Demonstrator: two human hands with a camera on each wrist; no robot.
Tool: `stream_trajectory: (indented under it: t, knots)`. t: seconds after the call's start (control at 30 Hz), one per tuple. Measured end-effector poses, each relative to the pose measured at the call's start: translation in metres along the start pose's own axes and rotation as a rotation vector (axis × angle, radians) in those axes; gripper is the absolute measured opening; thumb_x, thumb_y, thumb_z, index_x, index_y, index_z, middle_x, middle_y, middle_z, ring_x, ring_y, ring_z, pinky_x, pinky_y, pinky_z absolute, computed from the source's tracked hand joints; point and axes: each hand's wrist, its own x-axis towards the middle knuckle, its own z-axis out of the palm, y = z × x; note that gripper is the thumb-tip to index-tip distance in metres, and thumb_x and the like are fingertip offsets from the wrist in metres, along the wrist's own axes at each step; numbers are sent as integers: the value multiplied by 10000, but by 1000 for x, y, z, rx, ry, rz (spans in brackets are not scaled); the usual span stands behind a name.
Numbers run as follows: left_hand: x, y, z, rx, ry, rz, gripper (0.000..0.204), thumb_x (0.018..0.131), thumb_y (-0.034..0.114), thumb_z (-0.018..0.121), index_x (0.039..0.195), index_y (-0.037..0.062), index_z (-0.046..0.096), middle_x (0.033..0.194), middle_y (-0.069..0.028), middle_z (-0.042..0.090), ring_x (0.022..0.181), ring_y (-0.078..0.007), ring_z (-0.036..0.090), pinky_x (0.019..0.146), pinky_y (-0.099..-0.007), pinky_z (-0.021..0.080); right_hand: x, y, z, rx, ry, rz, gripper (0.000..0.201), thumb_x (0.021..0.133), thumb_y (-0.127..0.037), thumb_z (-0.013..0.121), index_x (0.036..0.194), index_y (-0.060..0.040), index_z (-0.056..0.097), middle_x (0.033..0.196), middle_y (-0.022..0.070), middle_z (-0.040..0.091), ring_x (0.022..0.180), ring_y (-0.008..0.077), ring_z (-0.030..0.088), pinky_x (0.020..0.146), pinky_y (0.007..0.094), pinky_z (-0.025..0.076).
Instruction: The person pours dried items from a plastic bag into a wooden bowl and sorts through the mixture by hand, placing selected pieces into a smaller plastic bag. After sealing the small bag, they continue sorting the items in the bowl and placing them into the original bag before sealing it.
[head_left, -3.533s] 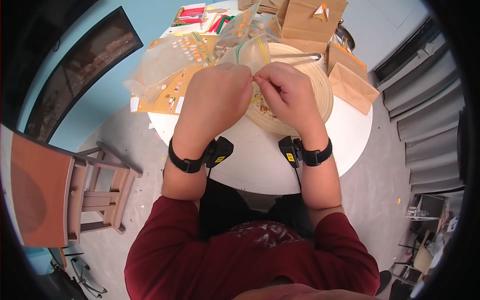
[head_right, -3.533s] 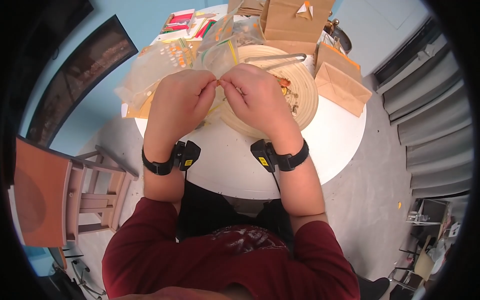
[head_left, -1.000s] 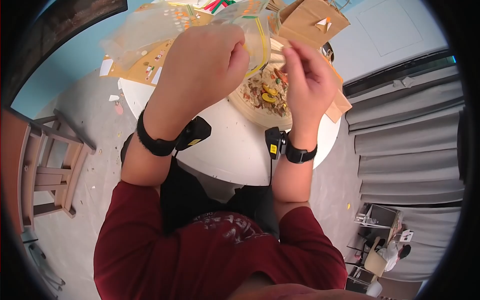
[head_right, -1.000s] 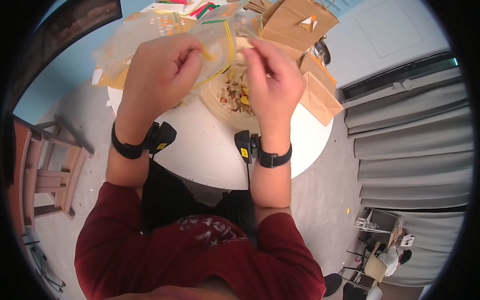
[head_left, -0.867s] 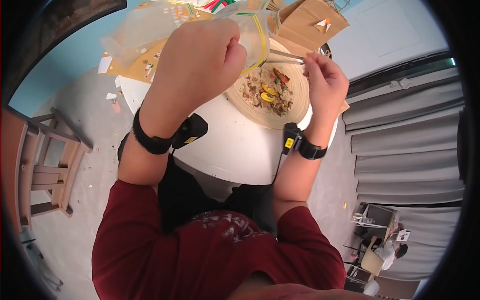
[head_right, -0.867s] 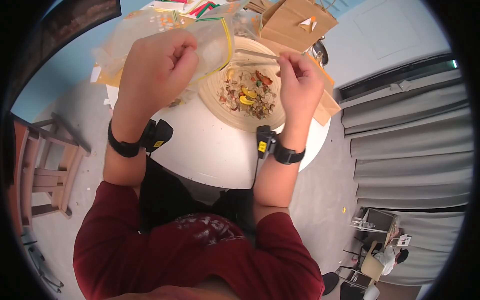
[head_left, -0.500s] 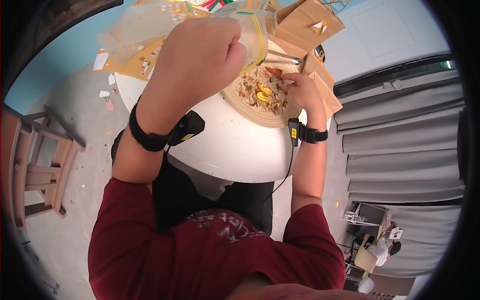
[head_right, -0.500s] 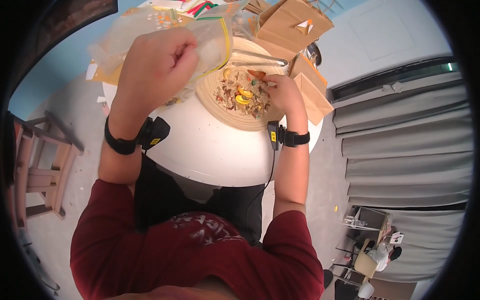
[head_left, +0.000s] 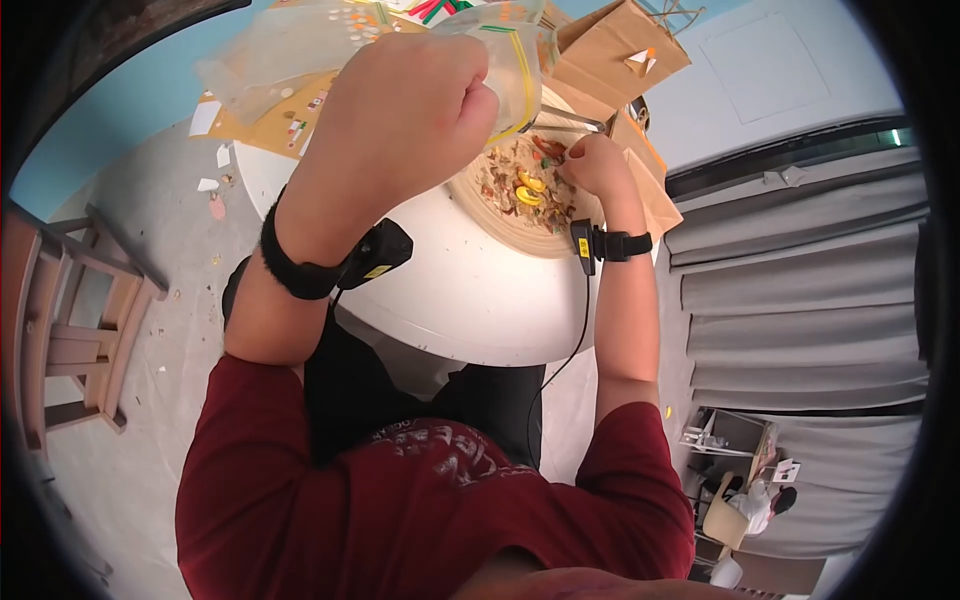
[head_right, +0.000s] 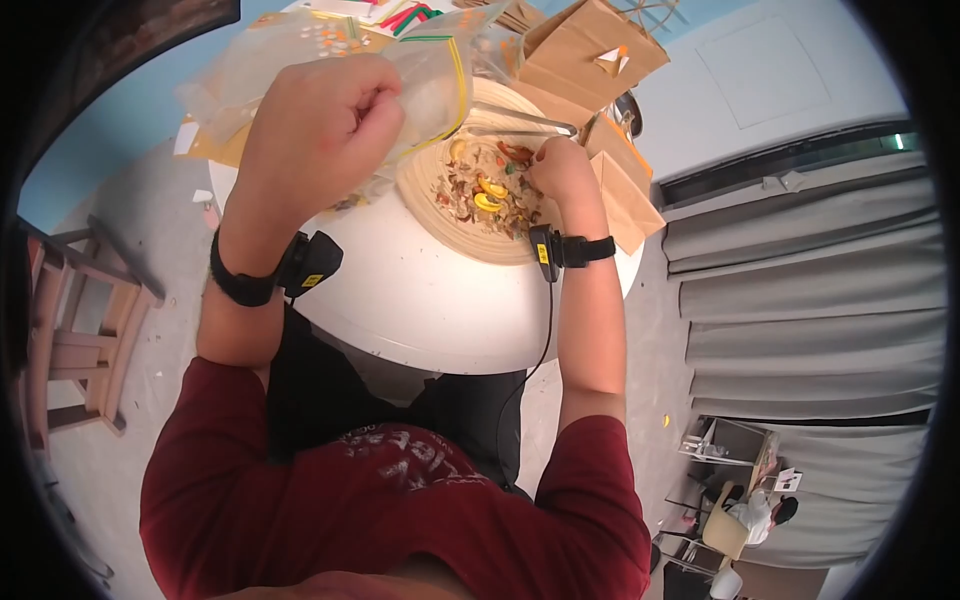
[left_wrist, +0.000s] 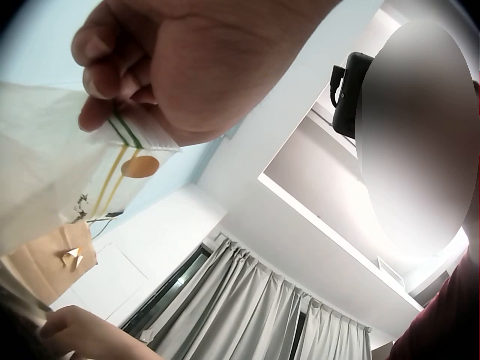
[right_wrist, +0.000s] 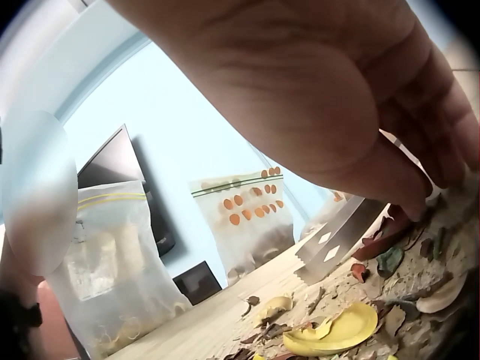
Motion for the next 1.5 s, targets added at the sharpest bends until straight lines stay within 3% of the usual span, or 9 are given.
stream_trajectory:
  t: [0.23, 0.33, 0.43, 0.73, 1.03, 1.13, 1.33, 1.43, 1.5]
  knots:
    - [1, -1, -1, 7, -10, 1, 87, 852, 82, 616, 838, -3, 629, 672, -160, 605, 596, -348, 593, 578, -414, 457, 18, 6, 12, 324, -115, 26, 246, 692, -163, 835, 817, 33, 756, 712, 185, 705, 674, 265, 691, 640, 385, 527]
    - [1, 1, -2, 2, -23, -13, 87, 851, 81, 614, 832, -3, 628, 670, -161, 604, 597, -351, 591, 578, -417, 456, 18, -9, 8, 322, -169, 69, 300, 689, -195, 848, 803, 56, 730, 673, 160, 685, 615, 232, 663, 583, 363, 508]
    - [1, 1, -3, 1, -27, -18, 91, 850, 83, 614, 829, -4, 628, 671, -163, 605, 600, -353, 592, 580, -420, 457, 23, -5, 18, 311, -125, -24, 275, 702, -164, 836, 814, 60, 722, 666, 153, 684, 577, 219, 663, 552, 354, 515]
    - [0, -1, -2, 15, -8, 10, 98, 845, 81, 614, 818, -14, 621, 678, -172, 608, 611, -361, 600, 591, -430, 461, 17, -11, 11, 371, -166, 74, 100, 772, 25, 682, 858, 62, 716, 763, 84, 701, 613, 170, 703, 541, 294, 566]
    - [0, 1, -1, 9, -22, -13, 96, 842, 79, 609, 813, -11, 621, 668, -176, 593, 604, -367, 585, 590, -440, 456, 13, 0, 1, 494, -128, 21, 109, 786, -6, 694, 856, 54, 753, 752, 88, 719, 600, 164, 711, 557, 282, 559]
    - [0, 1, -1, 17, -23, -4, 96, 844, 82, 606, 813, -8, 625, 666, -178, 591, 610, -370, 586, 594, -445, 457, 2, -15, -21, 629, -45, -19, 132, 818, -8, 707, 914, 73, 750, 811, 90, 740, 673, 150, 718, 632, 265, 570]
    - [1, 2, 6, 5, -28, 5, 102, 851, 92, 607, 819, -1, 636, 670, -181, 599, 630, -377, 602, 606, -451, 466, -36, -74, -82, 1095, 227, -307, 146, 934, -14, 712, 1059, 53, 748, 960, 100, 752, 827, 156, 725, 773, 271, 576]
    - [1, 3, 9, -7, -29, -2, 104, 853, 97, 611, 826, 3, 644, 676, -181, 608, 638, -377, 613, 607, -450, 471, -52, -108, -95, 1045, 249, -503, 149, 942, -12, 715, 1073, 48, 753, 974, 93, 753, 808, 153, 711, 772, 272, 575]
    - [2, 4, 10, -12, -20, -3, 105, 854, 101, 614, 830, 5, 649, 680, -182, 613, 640, -377, 618, 606, -448, 474, -53, -118, -95, 984, 248, -527, 142, 936, 3, 703, 1060, 38, 760, 941, 77, 762, 788, 133, 710, 753, 264, 585]
